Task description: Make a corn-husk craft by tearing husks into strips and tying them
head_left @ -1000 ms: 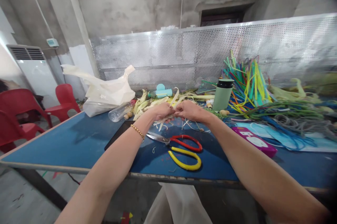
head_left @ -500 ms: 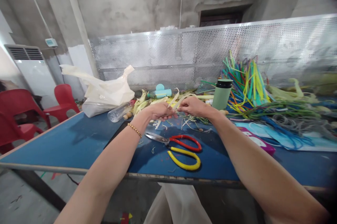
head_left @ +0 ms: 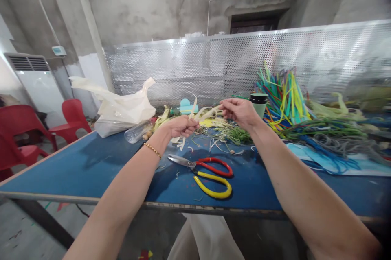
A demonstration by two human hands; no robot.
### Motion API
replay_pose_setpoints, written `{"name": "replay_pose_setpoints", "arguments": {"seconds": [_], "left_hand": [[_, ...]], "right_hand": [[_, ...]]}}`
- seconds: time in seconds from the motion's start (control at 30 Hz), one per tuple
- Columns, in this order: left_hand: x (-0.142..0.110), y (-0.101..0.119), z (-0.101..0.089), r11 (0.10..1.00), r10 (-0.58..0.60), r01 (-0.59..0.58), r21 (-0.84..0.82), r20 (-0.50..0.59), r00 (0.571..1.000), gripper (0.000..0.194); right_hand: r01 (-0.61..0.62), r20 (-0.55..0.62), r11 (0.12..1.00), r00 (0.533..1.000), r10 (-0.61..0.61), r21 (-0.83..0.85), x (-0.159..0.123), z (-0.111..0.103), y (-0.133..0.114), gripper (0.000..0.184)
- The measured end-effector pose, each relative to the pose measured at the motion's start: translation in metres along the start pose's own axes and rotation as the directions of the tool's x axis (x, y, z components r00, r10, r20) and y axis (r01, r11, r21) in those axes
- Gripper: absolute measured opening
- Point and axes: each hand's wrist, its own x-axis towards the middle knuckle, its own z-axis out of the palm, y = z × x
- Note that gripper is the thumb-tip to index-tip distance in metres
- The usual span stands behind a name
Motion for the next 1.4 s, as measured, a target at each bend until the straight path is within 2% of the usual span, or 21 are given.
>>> {"name": "replay_pose_setpoints", "arguments": {"seconds": [0.07, 0.13, 0.2, 0.27, 0.3, 0.37, 0.5, 0.6, 0.7, 0.83, 0.9, 0.97, 1.07, 1.17, 1.3, 1.4], "left_hand": [[0.002, 0.001, 0.0, 0.99, 0.079, -0.086, -0.112, -0.065, 0.995, 0.025], [0.005, 0.0, 0.0, 0.964, 0.149, -0.171, -0.204, -0.12, 0.982, 0.027], [0.007, -0.001, 0.003, 0.945, 0.187, -0.213, -0.25, -0.122, 0.975, 0.029], [0.008, -0.003, 0.008, 0.944, 0.2, -0.214, -0.252, -0.081, 0.976, 0.028], [0.007, -0.004, 0.012, 0.948, 0.198, -0.205, -0.242, -0.053, 0.979, 0.028], [0.006, -0.005, 0.018, 0.958, 0.191, -0.191, -0.214, -0.02, 0.981, 0.025], [0.004, -0.008, 0.026, 0.98, 0.161, -0.158, -0.122, 0.016, 0.987, 0.013], [0.003, -0.01, 0.024, 0.989, 0.132, -0.127, -0.08, 0.072, 0.989, 0.008], [0.004, -0.01, 0.02, 0.991, 0.116, -0.104, -0.085, 0.147, 0.982, 0.017], [0.004, -0.006, 0.013, 0.978, 0.104, -0.057, -0.199, 0.234, 0.967, 0.032], [0.006, -0.005, 0.01, 0.967, 0.105, -0.056, -0.247, 0.188, 0.976, 0.036], [0.008, -0.004, 0.007, 0.958, 0.101, -0.072, -0.277, 0.093, 0.99, 0.034], [0.011, -0.005, 0.009, 0.949, 0.099, -0.1, -0.299, -0.016, 0.995, 0.027], [0.012, -0.005, 0.02, 0.952, 0.107, -0.11, -0.285, -0.027, 0.994, 0.023], [0.013, -0.006, 0.033, 0.963, 0.078, -0.084, -0.257, -0.033, 0.996, 0.02], [0.015, -0.009, 0.035, 0.976, 0.054, -0.073, -0.204, -0.098, 0.994, 0.016]], "right_hand": [[-0.007, -0.128, 0.995, 0.992, 0.02, 0.104, 0.002, 0.0, 0.001, 0.013], [-0.071, -0.176, 0.997, 0.981, 0.077, 0.041, 0.0, 0.004, 0.004, 0.014], [-0.168, -0.078, 0.976, 0.984, 0.159, -0.135, -0.005, 0.013, 0.009, 0.018], [-0.21, 0.186, 0.948, 0.948, 0.257, -0.24, -0.013, 0.026, 0.014, 0.026], [-0.179, 0.277, 0.953, 0.929, 0.245, -0.244, -0.017, 0.033, 0.016, 0.028], [-0.099, 0.323, 0.965, 0.93, 0.176, -0.243, -0.024, 0.045, 0.018, 0.034], [0.059, 0.282, 0.971, 0.959, 0.01, -0.232, -0.03, 0.057, 0.016, 0.038], [0.055, 0.267, 0.98, 0.964, -0.003, -0.19, -0.032, 0.059, 0.013, 0.035], [0.041, 0.24, 0.99, 0.971, -0.007, -0.137, -0.031, 0.058, 0.009, 0.032], [0.023, 0.225, 0.999, 0.974, -0.013, -0.042, -0.025, 0.046, 0.0, 0.029], [0.005, 0.247, 1.0, 0.969, -0.007, 0.009, -0.023, 0.04, -0.003, 0.029], [-0.041, 0.3, 0.999, 0.953, 0.043, -0.01, -0.023, 0.038, -0.002, 0.029], [-0.112, 0.435, 0.983, 0.885, 0.165, -0.145, -0.028, 0.043, 0.007, 0.03], [-0.079, 0.513, 0.962, 0.833, 0.208, -0.261, -0.035, 0.052, 0.015, 0.032], [0.015, 0.534, 0.957, 0.832, 0.148, -0.289, -0.042, 0.059, 0.016, 0.028], [-0.014, 0.527, 0.956, 0.832, 0.175, -0.294, -0.042, 0.061, 0.017, 0.021]]}}
